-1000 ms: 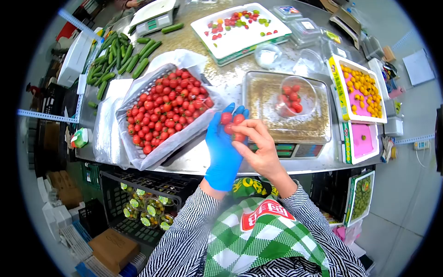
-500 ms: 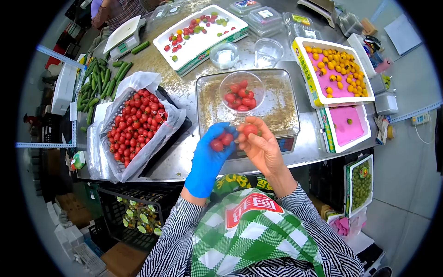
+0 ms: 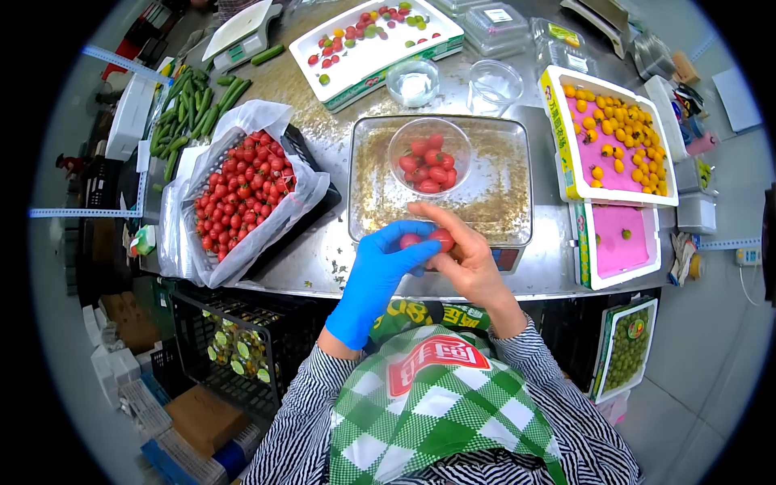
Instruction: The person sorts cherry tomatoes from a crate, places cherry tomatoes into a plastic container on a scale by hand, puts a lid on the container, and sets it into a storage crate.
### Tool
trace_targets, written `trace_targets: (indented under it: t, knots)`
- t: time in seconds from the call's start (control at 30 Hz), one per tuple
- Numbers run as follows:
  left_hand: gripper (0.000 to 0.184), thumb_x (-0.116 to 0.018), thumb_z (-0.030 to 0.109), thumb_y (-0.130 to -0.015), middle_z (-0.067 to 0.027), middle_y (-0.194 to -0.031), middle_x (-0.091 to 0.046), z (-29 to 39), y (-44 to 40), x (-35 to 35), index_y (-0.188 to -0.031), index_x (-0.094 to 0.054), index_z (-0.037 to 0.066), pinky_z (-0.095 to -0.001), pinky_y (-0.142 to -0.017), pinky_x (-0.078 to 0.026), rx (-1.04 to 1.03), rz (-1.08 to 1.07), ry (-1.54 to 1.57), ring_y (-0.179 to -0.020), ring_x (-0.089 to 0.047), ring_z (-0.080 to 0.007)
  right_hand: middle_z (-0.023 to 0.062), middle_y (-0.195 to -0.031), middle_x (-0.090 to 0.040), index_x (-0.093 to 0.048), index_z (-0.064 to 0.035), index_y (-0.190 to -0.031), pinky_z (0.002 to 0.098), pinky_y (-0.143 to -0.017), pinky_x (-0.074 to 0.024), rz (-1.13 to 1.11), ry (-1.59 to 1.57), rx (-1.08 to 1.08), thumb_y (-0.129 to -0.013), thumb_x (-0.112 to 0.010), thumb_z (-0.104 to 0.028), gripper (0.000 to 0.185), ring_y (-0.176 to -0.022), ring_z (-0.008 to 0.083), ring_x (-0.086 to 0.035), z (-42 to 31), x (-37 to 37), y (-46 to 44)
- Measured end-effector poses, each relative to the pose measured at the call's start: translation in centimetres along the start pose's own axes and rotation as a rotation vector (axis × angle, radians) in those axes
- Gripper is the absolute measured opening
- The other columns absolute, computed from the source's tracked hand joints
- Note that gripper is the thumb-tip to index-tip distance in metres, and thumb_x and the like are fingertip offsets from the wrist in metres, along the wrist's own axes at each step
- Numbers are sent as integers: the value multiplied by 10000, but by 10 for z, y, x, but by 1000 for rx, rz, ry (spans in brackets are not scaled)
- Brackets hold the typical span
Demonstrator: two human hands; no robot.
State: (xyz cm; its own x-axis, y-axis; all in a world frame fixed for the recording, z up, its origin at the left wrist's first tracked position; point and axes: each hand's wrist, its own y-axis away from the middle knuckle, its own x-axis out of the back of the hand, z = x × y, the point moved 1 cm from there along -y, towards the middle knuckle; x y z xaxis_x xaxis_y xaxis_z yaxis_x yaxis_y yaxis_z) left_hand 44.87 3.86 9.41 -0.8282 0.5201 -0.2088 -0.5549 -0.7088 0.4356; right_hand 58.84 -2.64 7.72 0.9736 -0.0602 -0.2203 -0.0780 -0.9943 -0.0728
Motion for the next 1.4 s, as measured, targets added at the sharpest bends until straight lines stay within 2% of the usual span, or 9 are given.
trace_targets:
  t: [0.17, 0.37, 0.47, 0.7, 0.87, 1.07, 1.17, 1.3, 1.4]
  knots:
    - [207, -679, 88, -820, -24, -803, -626, 2, 3, -6, -1019, -660, 39, -225, -642, -484, -50, 39, 19, -705, -585, -95, 162, -1402, -421, -300, -15, -1427, 290, -793, -483, -71, -414, -72, -822, -511, 30, 643, -1030, 157, -552, 11, 6, 1]
    - [162, -655, 85, -836, -32, -809, -632, -3, 1, -7, -989, -656, 33, -241, -647, -499, -43, 36, 82, -712, -594, -102, 199, -1415, -397, -342, 1, -1408, 234, -646, -402, -157, -740, -64, -819, -511, -33, 613, -757, 103, -511, 24, 18, 0]
    - [150, -642, 126, -850, -25, -803, -625, -6, -3, 1, -974, -649, 42, -252, -648, -501, -29, 148, 124, -702, -579, -97, 198, -1327, -483, -390, 6, -1371, 237, -591, -403, -44, -927, -67, -862, -496, -64, 524, -675, 111, -481, 22, 20, 0]
    - [349, -533, 416, -916, -28, -858, -617, 12, -1, 55, -992, -607, 84, -261, -629, -488, -121, 408, 368, -817, -595, -130, 61, -819, -554, -522, -80, -1057, 223, -442, -316, 345, -607, 92, -974, -464, -230, 181, -498, 79, -372, 12, 71, -2]
    - [371, -544, 385, -911, -110, -948, -628, 18, -1, 78, -1024, -604, 36, -332, -629, -539, -126, 359, 777, -917, -604, -271, 31, -567, -421, -509, -77, -872, 231, -398, -258, 483, -538, 26, -993, -406, -396, 357, -419, 80, -302, -5, 78, -13]
    - [334, -569, 241, -892, -144, -965, -619, 13, 3, 87, -1086, -574, -31, -360, -767, -504, -150, 371, 1051, -965, -587, -279, 53, -681, -499, -517, -68, -934, 223, -416, -280, 500, -475, 36, -1004, -386, -340, 310, -463, 77, -336, -3, 70, -24]
    - [319, -570, 220, -885, -136, -955, -623, 13, 6, 82, -1102, -579, -14, -358, -739, -513, -138, 482, 1009, -948, -600, -265, 57, -781, -540, -523, -59, -999, 215, -459, -332, 518, -358, 97, -989, -434, -260, 220, -530, 74, -396, 1, 65, -27]
    - [322, -534, 233, -905, -100, -966, -638, -18, 8, 63, -1138, -590, 18, -346, -697, -529, 6, 184, 775, -888, -626, -221, 49, -900, -575, -541, -48, -1045, 224, -597, -435, 470, 89, 194, -924, -564, -146, 158, -672, 96, -505, 0, 38, -24]
    - [367, -494, 304, -949, -117, -1032, -622, -30, 12, 17, -1163, -566, 15, -314, -661, -559, 215, 101, 725, -927, -632, -233, 83, -972, -599, -582, -34, -1036, 301, -763, -460, 217, 412, 236, -806, -696, -140, 278, -882, 198, -573, 8, 10, -18]
